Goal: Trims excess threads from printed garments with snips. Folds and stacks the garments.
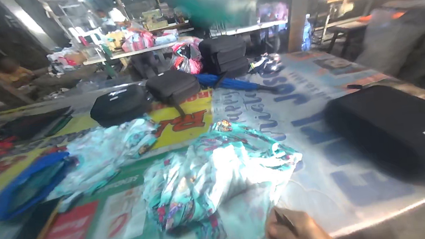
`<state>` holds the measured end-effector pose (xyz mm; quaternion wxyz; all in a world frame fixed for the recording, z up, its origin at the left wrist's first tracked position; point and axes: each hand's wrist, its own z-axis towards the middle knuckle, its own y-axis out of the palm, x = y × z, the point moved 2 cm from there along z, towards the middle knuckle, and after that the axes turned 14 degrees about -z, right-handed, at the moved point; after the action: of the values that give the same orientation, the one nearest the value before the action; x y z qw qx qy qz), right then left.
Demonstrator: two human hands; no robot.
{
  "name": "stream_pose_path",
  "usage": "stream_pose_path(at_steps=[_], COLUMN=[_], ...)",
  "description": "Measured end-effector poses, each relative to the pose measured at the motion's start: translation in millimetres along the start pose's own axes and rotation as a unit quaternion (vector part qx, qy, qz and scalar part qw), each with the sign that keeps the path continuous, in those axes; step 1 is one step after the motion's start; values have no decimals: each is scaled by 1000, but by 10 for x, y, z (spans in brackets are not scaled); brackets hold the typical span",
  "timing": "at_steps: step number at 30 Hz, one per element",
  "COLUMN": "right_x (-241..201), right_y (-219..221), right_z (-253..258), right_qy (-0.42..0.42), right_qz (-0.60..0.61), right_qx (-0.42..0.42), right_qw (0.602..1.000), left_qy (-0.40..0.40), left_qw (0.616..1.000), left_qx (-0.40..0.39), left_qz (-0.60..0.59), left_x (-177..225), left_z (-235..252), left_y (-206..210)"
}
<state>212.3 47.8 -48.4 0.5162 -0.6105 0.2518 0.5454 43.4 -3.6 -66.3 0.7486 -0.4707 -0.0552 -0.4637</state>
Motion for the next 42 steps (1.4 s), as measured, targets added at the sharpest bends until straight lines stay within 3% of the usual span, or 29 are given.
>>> stream_pose_path(at_steps=[8, 12, 16, 20, 23, 30, 33, 36, 42], right_x=[117, 71, 35, 57, 69, 78, 57, 34, 60], right_y=[-47, -75, 20, 6, -30, -36, -127, -205, -231], right_z=[11, -39, -120, -187, -196, -285, -376, -427, -475], right_qy=[-51, -122, -172, -134, -58, -218, -174, -121, -122], right_qz=[-37, -169, -308, -252, -157, -217, -318, -455, -465], right_qx=[-12, -25, 17, 64, 65, 62, 65, 60, 59], right_qw=[998, 978, 935, 956, 984, 949, 930, 880, 875], left_qy=[-17, -35, -6, -7, -26, -8, 49, 97, 125], left_qw=[997, 997, 994, 987, 989, 995, 992, 989, 986], left_qx=[46, 68, 112, 119, 111, 89, 107, 115, 105], left_qz=[53, 14, 2, -107, -97, -34, -34, 14, 38], left_x=[-106, -114, -4, -53, -126, -99, -129, -141, -42], left_z=[-6, -3, -9, 8, 18, 74, 4, -81, -148], left_y=[-44, -49, 1, 102, 156, 176, 200, 206, 95])
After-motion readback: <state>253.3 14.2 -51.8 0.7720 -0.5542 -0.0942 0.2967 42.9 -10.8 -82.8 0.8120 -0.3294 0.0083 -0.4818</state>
